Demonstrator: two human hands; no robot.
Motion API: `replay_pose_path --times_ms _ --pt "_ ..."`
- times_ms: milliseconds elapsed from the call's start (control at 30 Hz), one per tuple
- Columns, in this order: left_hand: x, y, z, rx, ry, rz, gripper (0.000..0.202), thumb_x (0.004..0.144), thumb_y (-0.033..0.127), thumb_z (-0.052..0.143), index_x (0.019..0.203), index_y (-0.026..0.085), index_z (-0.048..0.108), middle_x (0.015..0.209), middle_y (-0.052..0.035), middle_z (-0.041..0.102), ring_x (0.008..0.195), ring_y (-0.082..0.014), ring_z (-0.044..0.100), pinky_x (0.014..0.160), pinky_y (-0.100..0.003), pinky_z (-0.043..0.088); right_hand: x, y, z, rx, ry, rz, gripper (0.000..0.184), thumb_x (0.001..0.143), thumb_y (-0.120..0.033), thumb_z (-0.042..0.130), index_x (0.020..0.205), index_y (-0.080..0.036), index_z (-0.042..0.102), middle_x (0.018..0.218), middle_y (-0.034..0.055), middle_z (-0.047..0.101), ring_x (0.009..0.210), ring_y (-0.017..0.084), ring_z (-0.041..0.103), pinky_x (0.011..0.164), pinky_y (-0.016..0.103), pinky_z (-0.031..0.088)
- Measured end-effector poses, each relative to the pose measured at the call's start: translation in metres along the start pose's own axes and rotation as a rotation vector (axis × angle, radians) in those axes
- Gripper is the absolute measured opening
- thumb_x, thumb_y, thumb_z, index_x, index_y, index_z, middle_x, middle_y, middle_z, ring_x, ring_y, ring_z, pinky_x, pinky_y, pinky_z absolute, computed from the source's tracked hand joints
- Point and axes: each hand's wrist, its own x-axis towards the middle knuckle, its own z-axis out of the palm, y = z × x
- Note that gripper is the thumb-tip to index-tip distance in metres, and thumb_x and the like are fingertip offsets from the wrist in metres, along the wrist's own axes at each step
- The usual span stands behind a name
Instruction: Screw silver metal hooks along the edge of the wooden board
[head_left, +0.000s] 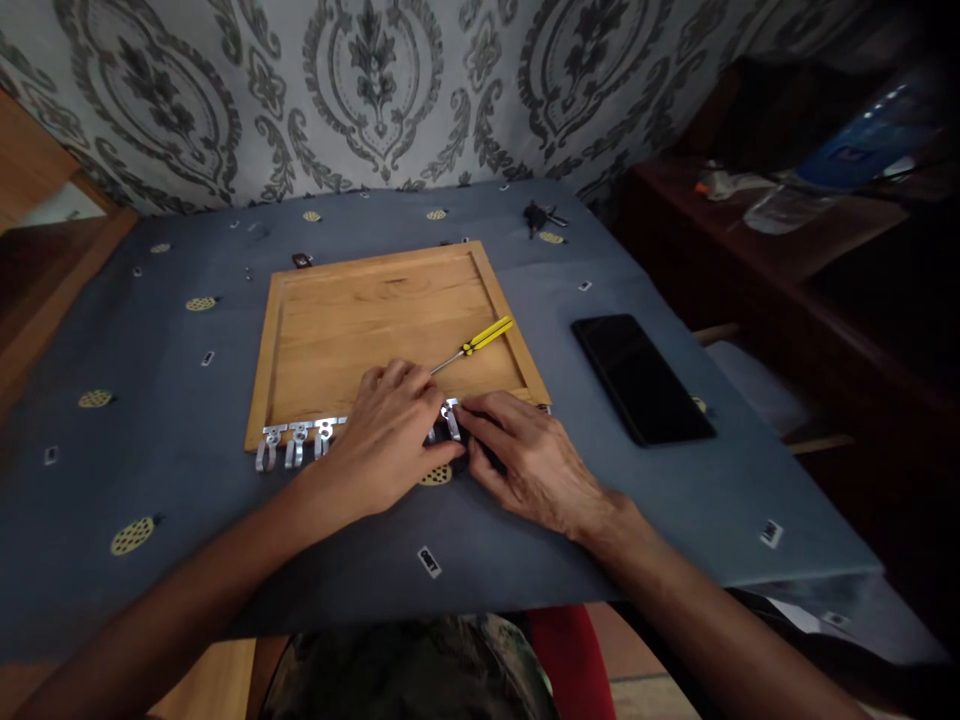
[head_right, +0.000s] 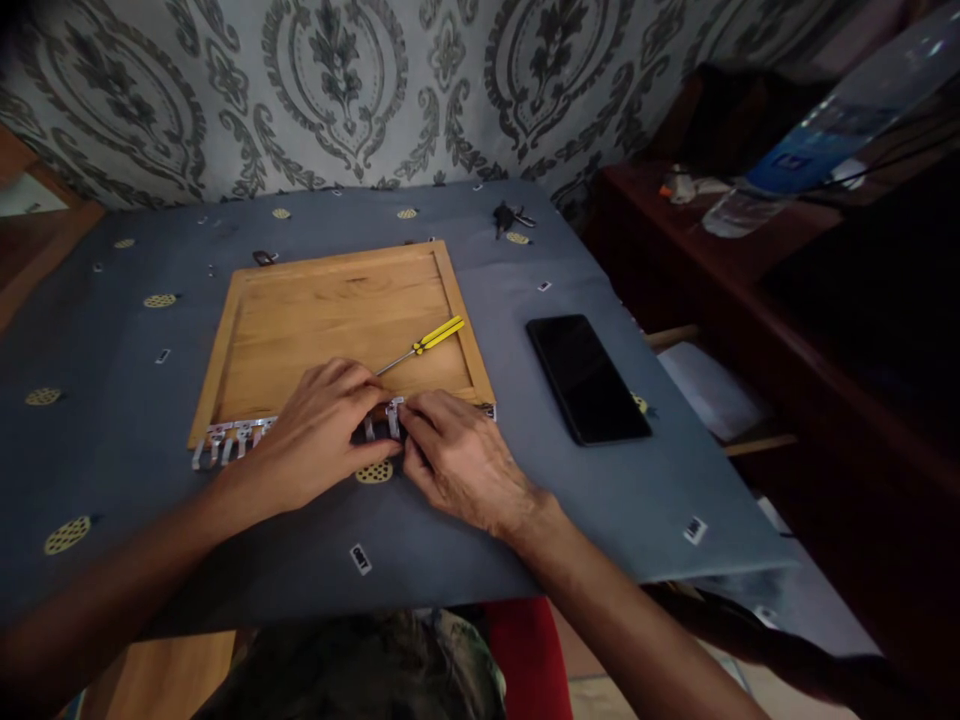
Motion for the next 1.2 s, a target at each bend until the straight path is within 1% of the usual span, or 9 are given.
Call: replay_pose_path --times_ms 167,300,400,467,633,733,867,1033,1200 --pt "0.000 -0.001 0.004 0.002 0.017 -0.008 0.031 0.089 0.043 0.077 0.101 0.015 0.072 0.106 -0.0094 0.068 0.110 -0.0310 0.057 0.096 -0.049 0.047 0.000 0.000 0.000 0.000 -0.006 0.011 0.031 0.096 -0.016 0.049 0.115 -0.012 0.073 0.102 0.0146 0.075 0.093 0.025 0.072 0.078 0.042 0.065" --pt "0.000 -0.002 0.007 -0.011 0.047 0.001 0.027 0.089 0.040 0.076 0.100 0.016 0.072 0.105 -0.0085 0.068 0.109 -0.0300 0.057 0.096 -0.047 0.048 0.001 -0.001 0.000 -0.007 0.007 0.002 0.030 0.096 -0.015 0.048 0.111 -0.009 0.073 0.101 0.0161 0.075 0.091 0.026 0.073 0.077 0.042 0.065" --pt "0.000 -0.002 0.009 -0.023 0.056 -0.001 0.026 0.089 0.039 0.076 0.099 0.015 0.072 0.104 -0.0086 0.068 0.108 -0.0300 0.057 0.095 -0.047 0.048 0.000 0.000 0.001 0.006 -0.014 0.022 0.030 0.097 -0.015 0.049 0.115 -0.011 0.073 0.105 0.0156 0.075 0.094 0.026 0.073 0.079 0.043 0.066" --pt "0.000 -0.002 0.009 -0.030 0.051 -0.008 0.026 0.089 0.039 0.076 0.099 0.015 0.072 0.103 -0.0084 0.068 0.108 -0.0300 0.057 0.094 -0.047 0.048 -0.001 0.002 0.000 0.040 -0.015 0.044 0.028 0.098 -0.015 0.051 0.117 -0.014 0.072 0.106 0.0146 0.076 0.096 0.026 0.074 0.082 0.042 0.065" --pt "0.001 0.000 0.007 -0.035 0.042 -0.021 0.026 0.090 0.041 0.076 0.097 0.016 0.072 0.104 -0.0084 0.069 0.108 -0.0304 0.058 0.094 -0.048 0.047 0.005 0.008 -0.008 0.197 0.050 0.140 0.021 0.102 -0.017 0.055 0.114 -0.019 0.071 0.106 0.0098 0.075 0.095 0.020 0.075 0.083 0.035 0.064" --pt "0.001 0.000 0.005 -0.049 0.017 -0.029 0.028 0.090 0.040 0.077 0.100 0.014 0.072 0.106 -0.0096 0.069 0.111 -0.0316 0.058 0.095 -0.049 0.047 0.015 0.013 -0.011 0.255 -0.004 0.157 0.017 0.102 -0.018 0.058 0.110 -0.020 0.072 0.099 0.0066 0.074 0.091 0.018 0.074 0.080 0.032 0.063" --pt "0.001 0.000 0.006 -0.038 0.009 -0.023 0.030 0.089 0.041 0.077 0.101 0.013 0.072 0.105 -0.0093 0.068 0.109 -0.0313 0.058 0.094 -0.048 0.047 0.024 0.019 -0.007 0.313 -0.067 0.146 0.014 0.100 -0.016 0.059 0.102 -0.018 0.073 0.095 0.0052 0.073 0.086 0.016 0.073 0.076 0.031 0.060" --pt "0.000 -0.002 0.008 -0.021 0.052 0.008 0.027 0.091 0.041 0.075 0.097 0.016 0.070 0.100 -0.0078 0.067 0.103 -0.0291 0.058 0.090 -0.045 0.047 0.024 0.022 -0.003 0.368 -0.050 0.149 0.011 0.099 -0.017 0.062 0.101 -0.017 0.073 0.093 0.0051 0.072 0.085 0.015 0.072 0.076 0.030 0.059" --pt "0.001 0.000 0.006 -0.030 0.019 -0.007 0.029 0.089 0.041 0.078 0.096 0.014 0.071 0.100 -0.0085 0.067 0.103 -0.0300 0.057 0.091 -0.045 0.046 0.022 0.022 0.000 0.382 -0.054 0.144 0.012 0.099 -0.015 0.061 0.101 -0.017 0.073 0.094 0.0056 0.073 0.087 0.015 0.072 0.077 0.029 0.059"
